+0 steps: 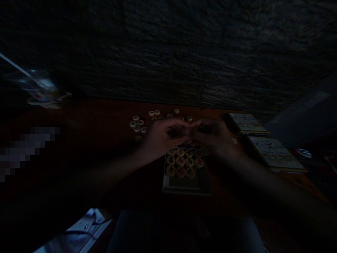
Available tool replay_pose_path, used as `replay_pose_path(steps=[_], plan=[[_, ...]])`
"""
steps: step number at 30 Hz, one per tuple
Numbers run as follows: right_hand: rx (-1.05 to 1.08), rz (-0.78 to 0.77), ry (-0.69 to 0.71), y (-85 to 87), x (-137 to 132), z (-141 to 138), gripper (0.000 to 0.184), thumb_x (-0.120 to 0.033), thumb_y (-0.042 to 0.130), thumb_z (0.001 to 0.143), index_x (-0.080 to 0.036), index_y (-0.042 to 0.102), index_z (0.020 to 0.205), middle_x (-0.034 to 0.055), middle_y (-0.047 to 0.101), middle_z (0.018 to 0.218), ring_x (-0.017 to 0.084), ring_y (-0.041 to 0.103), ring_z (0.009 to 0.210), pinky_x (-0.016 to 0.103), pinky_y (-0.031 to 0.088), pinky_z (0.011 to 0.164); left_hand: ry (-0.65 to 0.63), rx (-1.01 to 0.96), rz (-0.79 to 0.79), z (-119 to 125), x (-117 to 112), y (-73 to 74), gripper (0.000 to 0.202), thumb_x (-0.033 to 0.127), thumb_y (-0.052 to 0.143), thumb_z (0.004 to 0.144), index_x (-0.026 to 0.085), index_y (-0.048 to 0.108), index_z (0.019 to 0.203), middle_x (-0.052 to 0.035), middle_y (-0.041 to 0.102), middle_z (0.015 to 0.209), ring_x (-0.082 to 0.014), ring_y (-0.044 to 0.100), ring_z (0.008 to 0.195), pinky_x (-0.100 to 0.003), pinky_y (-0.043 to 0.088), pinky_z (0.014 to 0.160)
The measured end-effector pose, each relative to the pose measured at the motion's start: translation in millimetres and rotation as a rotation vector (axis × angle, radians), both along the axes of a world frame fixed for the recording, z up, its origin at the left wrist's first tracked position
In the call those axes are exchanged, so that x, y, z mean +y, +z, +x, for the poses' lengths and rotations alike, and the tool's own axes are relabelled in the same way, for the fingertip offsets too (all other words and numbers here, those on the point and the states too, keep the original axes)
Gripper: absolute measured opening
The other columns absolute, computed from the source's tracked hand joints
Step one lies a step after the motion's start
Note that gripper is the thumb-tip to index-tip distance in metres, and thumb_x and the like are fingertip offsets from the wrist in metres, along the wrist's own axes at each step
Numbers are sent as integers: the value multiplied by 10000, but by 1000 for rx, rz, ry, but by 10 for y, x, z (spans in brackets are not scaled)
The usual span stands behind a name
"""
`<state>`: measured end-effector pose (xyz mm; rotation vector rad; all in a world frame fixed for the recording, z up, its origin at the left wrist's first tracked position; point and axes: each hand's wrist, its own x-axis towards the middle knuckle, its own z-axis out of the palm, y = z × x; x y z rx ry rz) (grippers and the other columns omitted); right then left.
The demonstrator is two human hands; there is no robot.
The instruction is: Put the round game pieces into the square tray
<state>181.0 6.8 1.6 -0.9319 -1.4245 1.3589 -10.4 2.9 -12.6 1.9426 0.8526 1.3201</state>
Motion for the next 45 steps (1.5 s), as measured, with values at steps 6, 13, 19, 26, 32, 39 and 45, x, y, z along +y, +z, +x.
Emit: replay_pose_path(steps=[6,13,19,26,32,39,45], plan=[[-16,6,16,0,33,27,332,-361,932,683,-149,775,885,24,752,692,107,679,553,190,547,524,1,-32,-56,-17,44,-2,256,169,801,808,177,799,1064,-66,813,1072,-194,779,919,-288,626,818],[-32,36,7,-23,46,40,343,-377,929,681,-163,752,882,7,742,679,113,671,533,208,550,508,10,22,5,-27,42,17,252,192,730,877,196,795,1120,-70,796,1152,-215,769,1019,-333,618,907],[-44,36,-17,-38,2,1,334,-398,938,664,-170,740,806,6,733,647,113,662,521,201,539,485,57,143,120,-22,-24,32,287,174,780,835,192,781,1121,-53,800,1102,-189,755,982,-283,588,854],[-53,1,15,6,-8,5,365,-430,945,639,-163,749,790,7,728,638,112,655,525,208,540,505,66,154,90,-23,-22,28,253,182,775,854,213,786,1105,-39,807,1084,-180,760,949,-279,587,836],[-7,-3,40,8,22,43,315,-378,913,706,-167,781,899,21,756,696,122,693,564,212,557,535,101,126,63,-51,44,10,281,247,798,847,230,794,1128,-56,798,1150,-211,762,1010,-317,599,889],[17,-28,76,-4,55,70,312,-335,900,704,-162,781,935,30,770,718,132,704,569,218,565,539,95,146,56,-72,51,21,326,289,800,852,245,785,1174,-62,787,1186,-232,755,1044,-338,593,911],[41,-33,78,-1,51,67,321,-319,907,701,-173,757,946,16,761,711,129,699,551,219,560,517,96,171,63,-90,54,8,319,344,767,886,272,775,1197,-48,780,1211,-226,748,1061,-338,582,913]])
